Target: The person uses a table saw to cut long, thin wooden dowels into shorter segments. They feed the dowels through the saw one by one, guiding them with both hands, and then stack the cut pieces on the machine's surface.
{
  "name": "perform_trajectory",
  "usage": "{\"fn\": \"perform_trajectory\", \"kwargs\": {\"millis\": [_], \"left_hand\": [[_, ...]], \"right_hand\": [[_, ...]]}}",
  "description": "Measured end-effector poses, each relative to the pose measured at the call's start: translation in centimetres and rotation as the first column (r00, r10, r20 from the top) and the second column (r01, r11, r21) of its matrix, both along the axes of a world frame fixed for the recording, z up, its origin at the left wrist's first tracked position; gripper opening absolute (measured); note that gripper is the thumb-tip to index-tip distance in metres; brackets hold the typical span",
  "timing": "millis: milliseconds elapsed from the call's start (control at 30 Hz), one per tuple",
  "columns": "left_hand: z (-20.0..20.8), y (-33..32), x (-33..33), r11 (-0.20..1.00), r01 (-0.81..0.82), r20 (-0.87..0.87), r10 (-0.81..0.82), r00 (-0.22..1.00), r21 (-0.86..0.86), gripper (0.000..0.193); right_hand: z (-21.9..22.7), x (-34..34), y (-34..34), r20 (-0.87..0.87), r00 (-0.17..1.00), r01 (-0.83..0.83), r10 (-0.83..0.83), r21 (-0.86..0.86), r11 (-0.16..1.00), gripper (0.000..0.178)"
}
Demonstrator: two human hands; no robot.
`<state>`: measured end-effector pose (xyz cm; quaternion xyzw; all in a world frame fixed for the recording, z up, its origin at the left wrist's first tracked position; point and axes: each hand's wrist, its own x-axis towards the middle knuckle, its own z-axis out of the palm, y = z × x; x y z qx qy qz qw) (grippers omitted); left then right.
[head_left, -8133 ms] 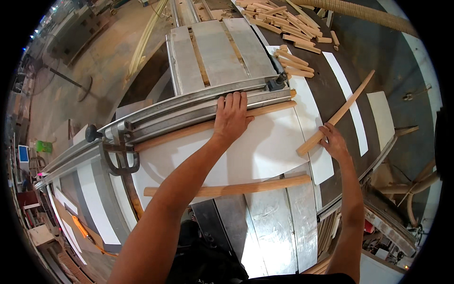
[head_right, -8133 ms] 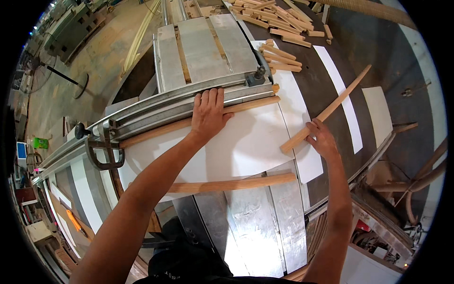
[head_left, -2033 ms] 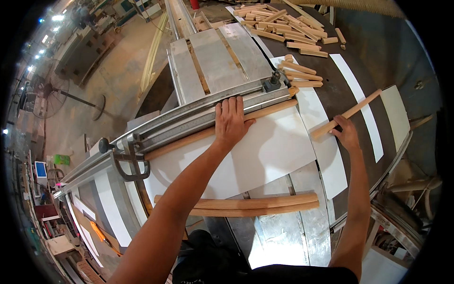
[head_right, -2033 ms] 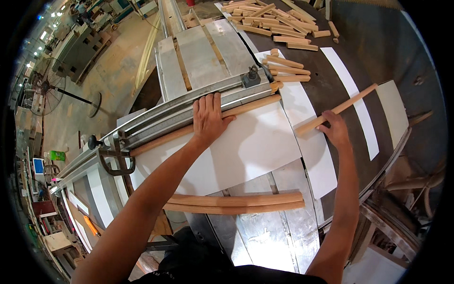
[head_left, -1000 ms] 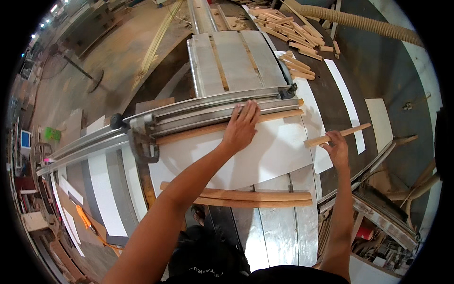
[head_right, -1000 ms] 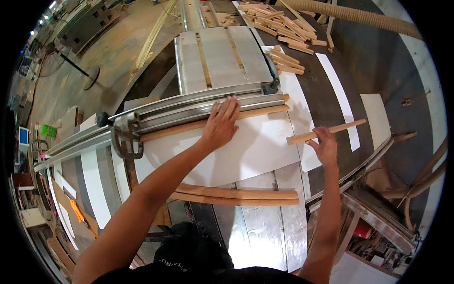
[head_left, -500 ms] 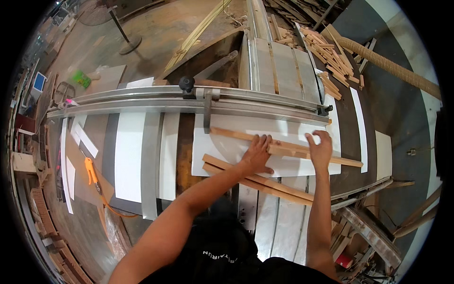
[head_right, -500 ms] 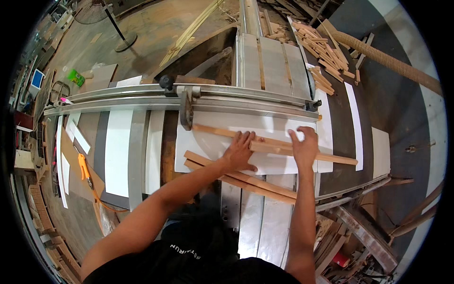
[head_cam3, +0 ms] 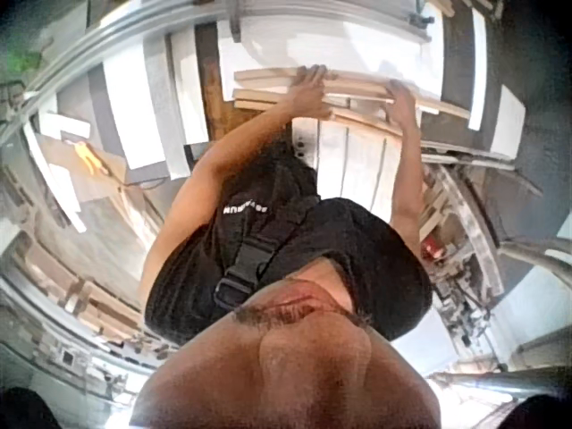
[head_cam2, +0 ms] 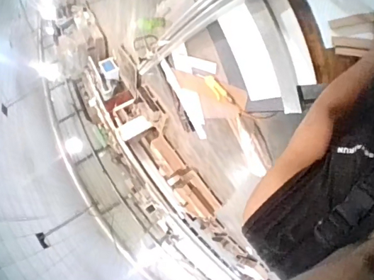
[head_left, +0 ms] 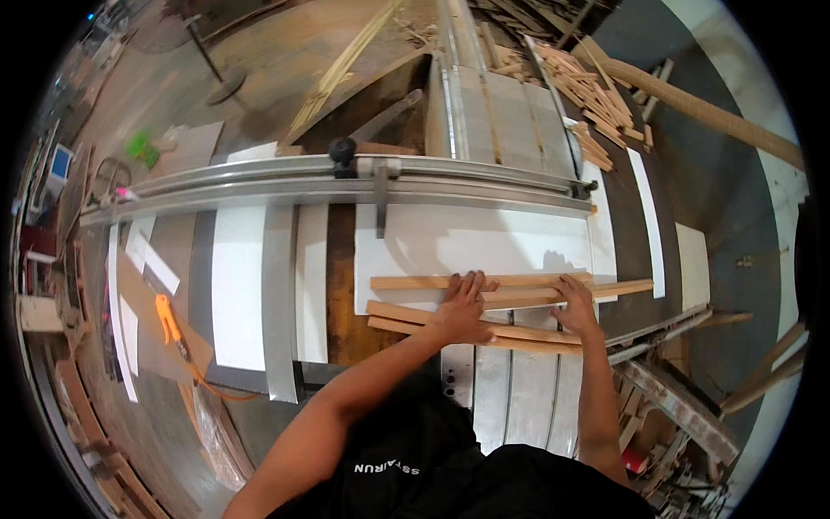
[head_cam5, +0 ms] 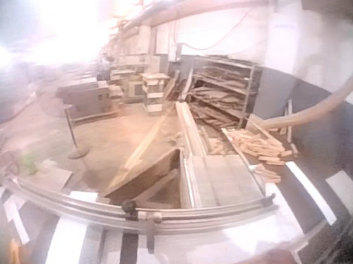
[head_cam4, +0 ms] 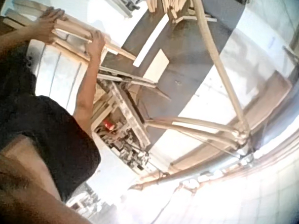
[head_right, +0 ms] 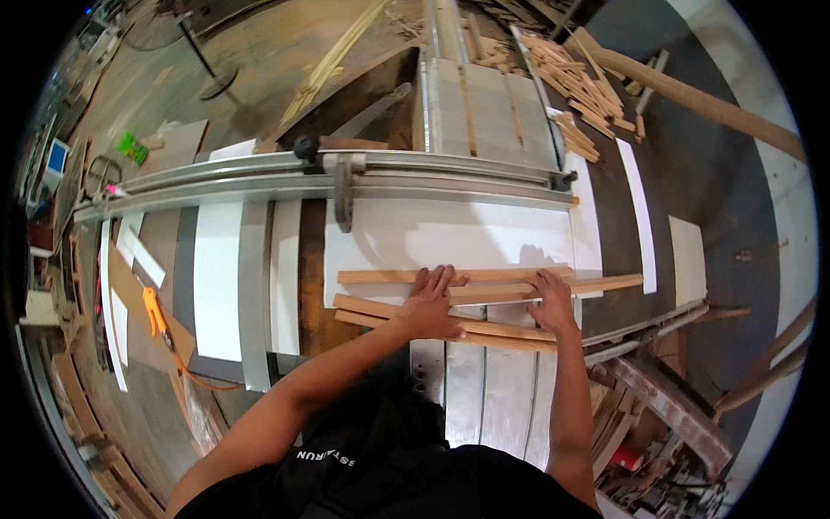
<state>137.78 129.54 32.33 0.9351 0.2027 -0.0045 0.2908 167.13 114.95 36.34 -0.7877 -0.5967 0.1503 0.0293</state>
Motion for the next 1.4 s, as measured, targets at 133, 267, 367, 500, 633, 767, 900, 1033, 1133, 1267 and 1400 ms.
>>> {"fn": "perform_trajectory", "kwargs": {"millis": [133,267,367,500,633,767,900,1033,1133,1267,1400], "left_hand": [[0.5,0.8,0.0,0.995,0.093,0.017,-0.093,0.996,-0.047,0.099],[-1.0,-1.3,0.1,0.99,0.129,0.113,-0.134,0.985,0.055,0.092],[-2.1,-2.9,0.6,0.984,0.159,0.119,-0.167,0.979,0.074,0.089],[-0.6,-1.7,1.2,0.999,0.047,0.161,-0.046,0.986,-0.001,0.077],[-0.9,5.0,2.7,0.933,-0.239,0.21,0.185,0.96,0.269,0.066],[-1.6,11.4,2.7,0.981,-0.086,0.028,0.082,0.996,0.176,0.038],[-3.2,11.2,2.3,0.947,-0.265,0.27,0.211,0.94,0.183,0.024],[-3.7,11.1,3.9,0.886,-0.411,0.458,0.281,0.844,0.215,0.013],[-5.9,12.7,4.0,0.868,-0.451,0.417,0.338,0.843,0.208,0.023],[-3.8,13.3,4.6,0.886,-0.399,0.438,0.27,0.858,0.235,0.04],[-3.9,14.2,2.9,0.826,-0.44,0.418,0.282,0.864,0.352,0.047]], "right_hand": [[-1.2,3.5,1.3,-0.066,0.997,-0.038,0.046,0.123,0.992,0.03],[0.8,3.3,7.0,-0.068,0.997,0.033,-0.023,0.145,0.989,0.028],[-2.2,1.3,10.7,-0.136,0.991,0.05,-0.012,0.283,0.958,0.027],[-5.5,-4.5,14.3,-0.209,0.963,-0.044,0.167,0.491,0.87,0.022],[-6.9,-8.8,15.3,-0.177,0.971,-0.035,0.159,0.556,0.83,0.017],[-7.0,-9.7,13.9,-0.16,0.981,0.004,0.11,0.584,0.812,0.024],[-7.8,-7.9,10.5,-0.16,0.919,0.372,-0.362,0.661,0.652,0.036],[-12.0,-1.9,7.5,-0.577,0.252,0.946,-0.777,0.317,0.071,0.062],[-8.7,-1.8,11.5,-0.868,-0.014,0.978,-0.497,-0.114,0.173,0.056],[-11.2,1.2,13.6,-0.895,-0.017,0.985,-0.447,-0.091,0.145,0.04],[-11.8,1.8,16.4,-0.762,0.089,0.964,-0.641,-0.095,0.246,0.057]]}}
